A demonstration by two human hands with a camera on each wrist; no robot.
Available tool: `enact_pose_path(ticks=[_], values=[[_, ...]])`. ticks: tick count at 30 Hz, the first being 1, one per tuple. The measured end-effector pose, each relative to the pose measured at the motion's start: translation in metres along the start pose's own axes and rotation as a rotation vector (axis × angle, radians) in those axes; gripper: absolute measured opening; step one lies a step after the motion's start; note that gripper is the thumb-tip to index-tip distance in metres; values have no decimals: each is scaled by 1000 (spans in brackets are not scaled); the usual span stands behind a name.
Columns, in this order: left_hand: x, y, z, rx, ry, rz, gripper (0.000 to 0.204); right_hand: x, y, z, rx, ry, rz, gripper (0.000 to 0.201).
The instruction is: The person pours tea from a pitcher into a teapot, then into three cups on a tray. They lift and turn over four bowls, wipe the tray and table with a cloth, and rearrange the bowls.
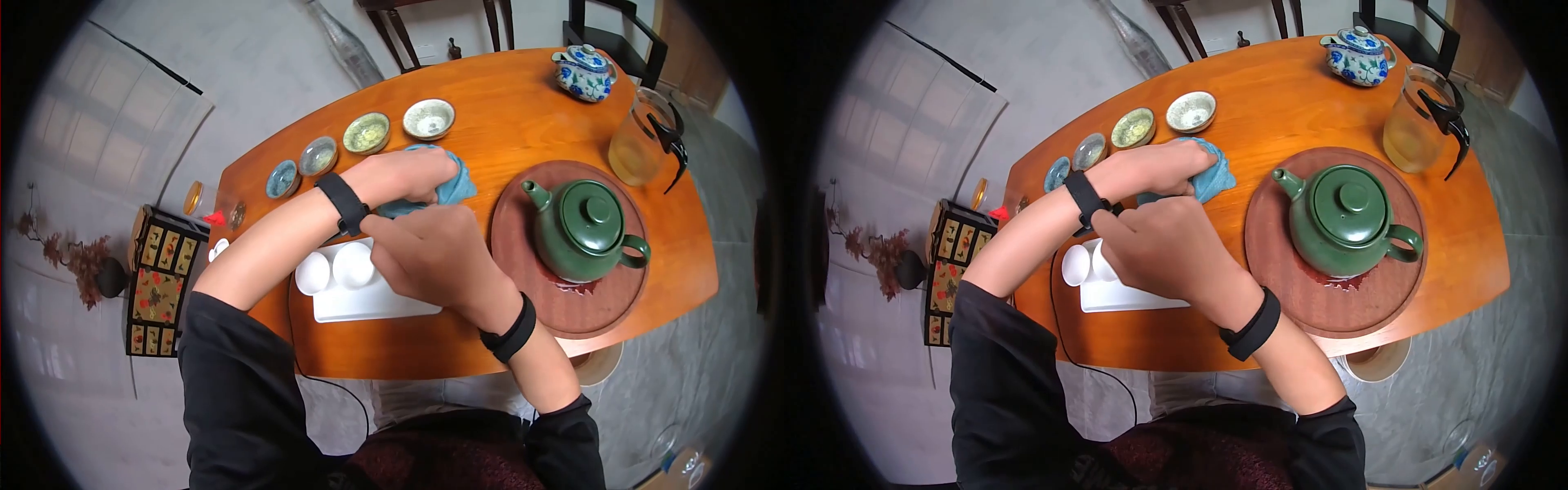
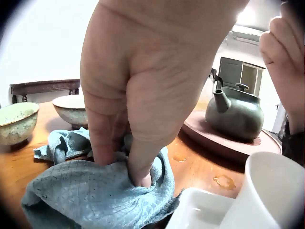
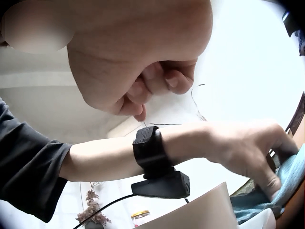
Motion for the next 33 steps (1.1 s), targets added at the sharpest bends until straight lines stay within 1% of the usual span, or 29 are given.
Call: enact_pose_path(ticks=[4, 6, 7, 9, 13, 15, 16, 18, 19, 21, 25, 27, 28, 31, 33], values=[[24, 5, 9, 14, -64, -12, 41, 0, 3, -3, 1, 43, 32, 21], [34, 10, 15, 7, -85, 5, 44, -2, 8, -3, 64, 58, 104, 24], [38, 13, 17, 7, -89, 5, 44, -1, 9, -3, 60, 56, 105, 24], [45, 22, 26, 1, -87, 11, 42, -1, 18, -4, 87, 83, 224, 26], [61, 39, 39, 33, -88, -1, 42, -3, 25, -5, 112, 118, 292, 27], [74, 42, 34, 59, -76, -7, 43, -6, 29, -7, 164, 150, 378, 28], [80, 43, 33, 68, -81, -7, 45, -6, 30, -8, 160, 148, 378, 28], [88, 49, 33, 74, -79, 2, 47, -8, 36, -10, 193, 160, 444, 28], [92, 52, 33, 79, -72, 13, 48, -8, 37, -9, 191, 158, 445, 28], [104, 55, 29, 73, -73, 16, 50, -8, 38, -9, 160, 176, 405, 20], [128, 59, 20, 72, -93, 48, 50, -8, 38, -8, 173, 194, 437, 20], [135, 64, 20, 65, -118, 93, 49, -8, 39, -7, 224, 169, 437, 24], [138, 65, 18, 44, -101, 112, 49, -8, 38, -6, 221, 165, 436, 24], [148, 66, 14, 8, -101, 141, 48, -8, 38, -6, 228, 169, 457, 22], [152, 68, 14, 20, -110, 158, 47, -7, 38, -7, 203, 181, 436, 20]])
Point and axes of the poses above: each hand's wrist, its own x-axis towards the middle knuckle, its own y-axis out of the back of the hand, z = x × y, the point moved 6 cm from there along x, towards the middle knuckle, and after that the axes turned 13 degrees about -y, right-handed, at the moved point
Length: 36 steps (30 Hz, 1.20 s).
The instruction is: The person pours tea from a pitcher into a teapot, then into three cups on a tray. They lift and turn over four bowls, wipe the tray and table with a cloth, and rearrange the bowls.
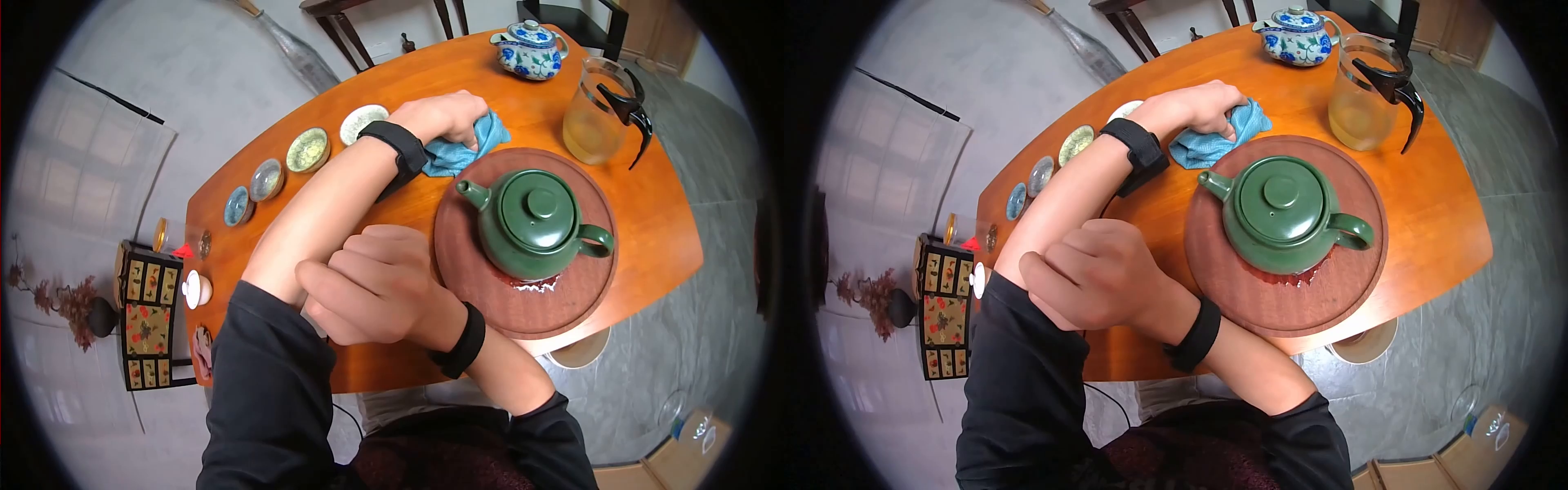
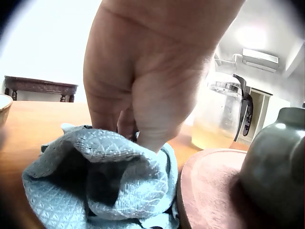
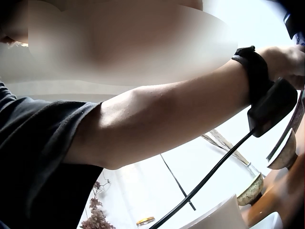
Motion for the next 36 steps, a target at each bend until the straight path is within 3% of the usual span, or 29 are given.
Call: enact_pose_path(ticks=[11, 14, 16, 19, 23, 25, 26, 28, 29, 30, 32, 34, 36], values=[[-5, 2, 8, 44, -33, 71, 35, -1, 2, 7, 9, -11, 13, 25], [-13, 0, 14, 45, -26, 49, 31, 2, 9, 11, -1, -46, -52, 30], [-20, -2, 18, 69, 7, 2, 31, 8, 14, 17, -2, -17, 41, 26], [-31, -7, 18, 130, 106, -96, 30, 16, 22, 17, -12, -42, 38, 26], [-66, -7, 25, 139, 96, -86, 27, 17, 29, 17, -16, -67, 76, 22], [-99, -1, 28, -200, 46, 169, 23, 17, 30, 20, -18, -111, 85, 20], [-111, -4, 28, -201, 52, 175, 23, 17, 30, 22, -26, -149, 82, 20], [-135, 7, 42, -363, -165, 513, 19, 18, 29, 23, -43, -167, 89, 20], [-142, 17, 52, -377, 127, 322, 21, 19, 31, 29, -20, -201, 134, 20], [-132, 16, 51, -381, 130, 327, 21, 19, 33, 32, 2, -235, 179, 21], [-102, -1, 40, 34, 106, -124, 24, 17, 33, 41, 171, -395, 243, 20], [-111, -12, 29, -73, 13, -88, 30, 18, 38, 46, 196, -449, 218, 20], [-166, 23, 55, 61, 207, -87, 29, 20, 35, 49, 191, -476, 177, 19]])
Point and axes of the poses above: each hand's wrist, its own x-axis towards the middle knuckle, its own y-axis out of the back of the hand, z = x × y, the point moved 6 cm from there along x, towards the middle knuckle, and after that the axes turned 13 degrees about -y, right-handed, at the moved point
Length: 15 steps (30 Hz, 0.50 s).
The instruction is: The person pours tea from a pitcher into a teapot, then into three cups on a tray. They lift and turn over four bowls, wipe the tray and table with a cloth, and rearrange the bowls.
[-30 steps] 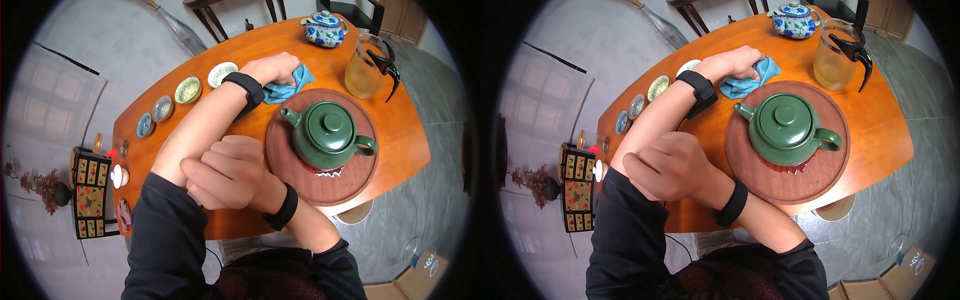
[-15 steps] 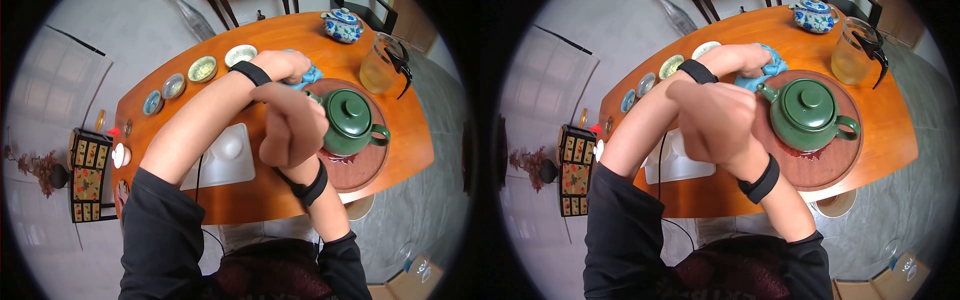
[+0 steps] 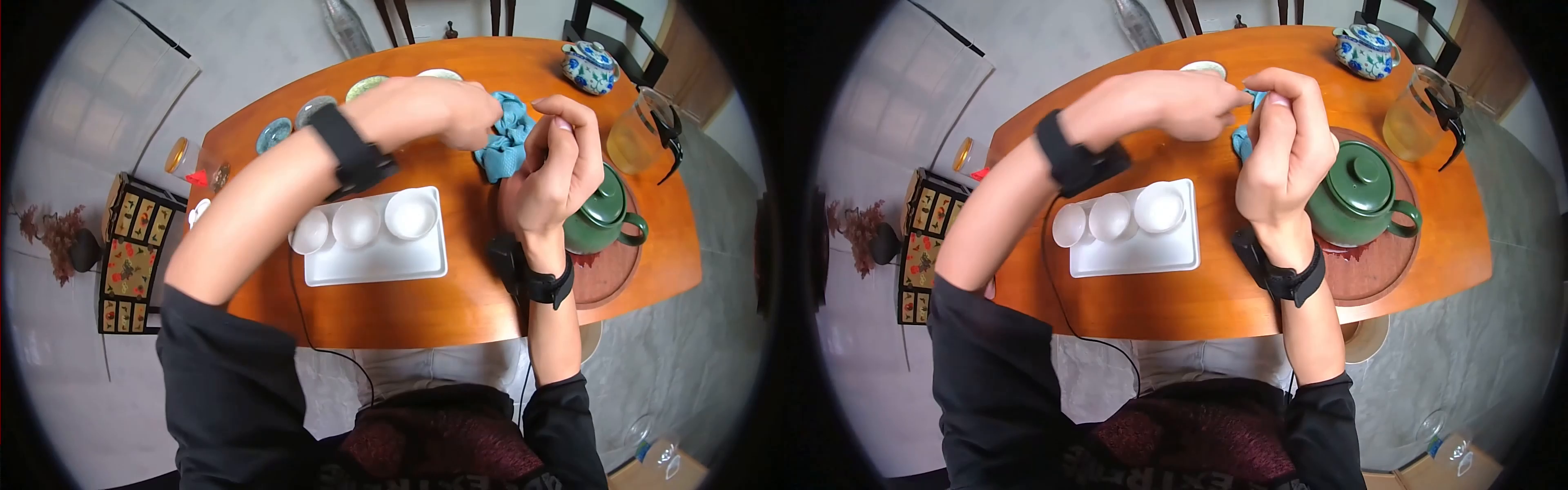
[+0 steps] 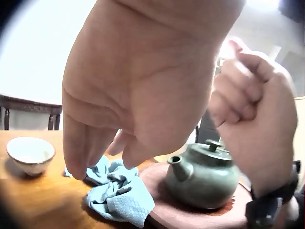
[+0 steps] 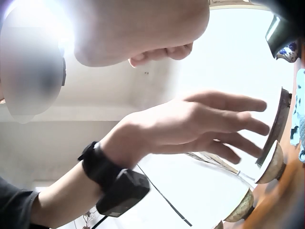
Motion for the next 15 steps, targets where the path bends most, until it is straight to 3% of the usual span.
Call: enact_pose_path(ticks=[2, 4, 6, 8, 10, 13, 15], values=[[-42, 14, 0, 39, -36, 152, 32, 0, -6, 8, -98, -109, -37, 18], [-90, 28, 6, 58, -103, 198, 33, 0, -9, 16, -135, -129, -63, 14], [-142, 38, 5, -97, -202, 485, 33, -2, -20, 20, -387, -69, -126, 10], [-187, 29, -8, -137, -163, 641, 30, -5, -28, 32, -552, -140, -260, 11], [-226, 13, -24, -410, 31, 566, 30, -9, -34, 45, -731, -284, -386, 14], [-271, -37, -63, -803, 199, 658, 30, -16, -41, 55, -810, -130, -471, 18], [-284, -75, -84, -929, 331, 655, 29, -17, -44, 58, -862, -132, -491, 19]])
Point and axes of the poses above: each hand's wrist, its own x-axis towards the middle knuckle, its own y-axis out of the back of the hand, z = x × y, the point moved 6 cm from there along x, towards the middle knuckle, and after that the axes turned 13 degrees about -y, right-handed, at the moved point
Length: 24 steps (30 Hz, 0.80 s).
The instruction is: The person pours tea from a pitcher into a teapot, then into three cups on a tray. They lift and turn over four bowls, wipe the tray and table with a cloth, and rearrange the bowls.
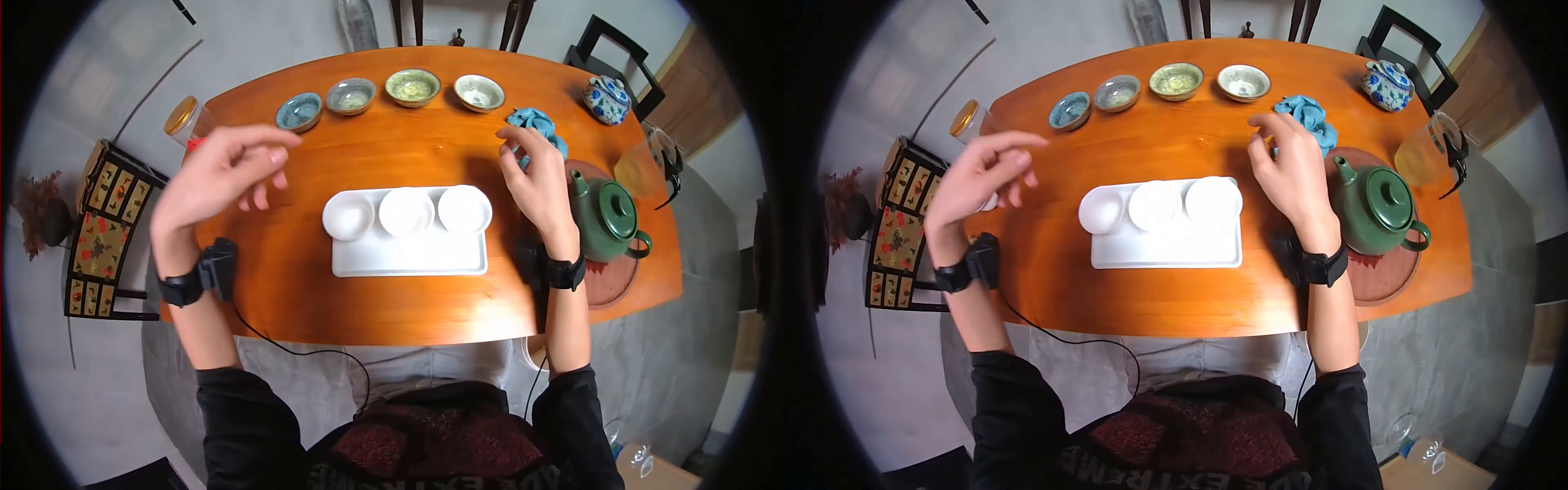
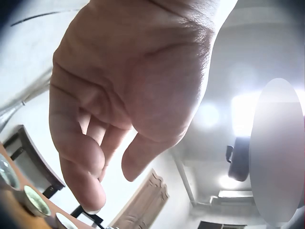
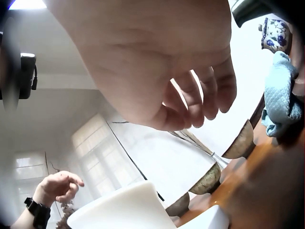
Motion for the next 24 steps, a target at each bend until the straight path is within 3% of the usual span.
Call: enact_pose_path(ticks=[3, 5, 7, 9, 13, 16, 21, 24], values=[[-5, -17, -55, 8, 129, -53, 31, 3, -5, 9, -100, -27, -39, 25], [1, -32, -83, -29, 153, -85, 33, 3, -5, 16, -277, 3, 35, 31], [9, -46, -106, -75, 176, -110, 35, 6, -13, 30, -290, -47, -43, 41], [21, -66, -105, -146, 87, -240, 38, 2, -16, 34, -524, 2, 16, 47], [25, -80, -102, -178, 58, -299, 37, 3, -18, 36, -604, -79, 18, 54], [24, -88, -105, -198, 61, -250, 35, 10, -22, 53, -598, -221, -82, 56], [28, -93, -107, -189, 77, -168, 27, 21, -20, 62, -581, -207, -23, 55], [30, -95, -106, -209, 77, -122, 21, 35, -23, 81, -693, -312, -9, 50]])
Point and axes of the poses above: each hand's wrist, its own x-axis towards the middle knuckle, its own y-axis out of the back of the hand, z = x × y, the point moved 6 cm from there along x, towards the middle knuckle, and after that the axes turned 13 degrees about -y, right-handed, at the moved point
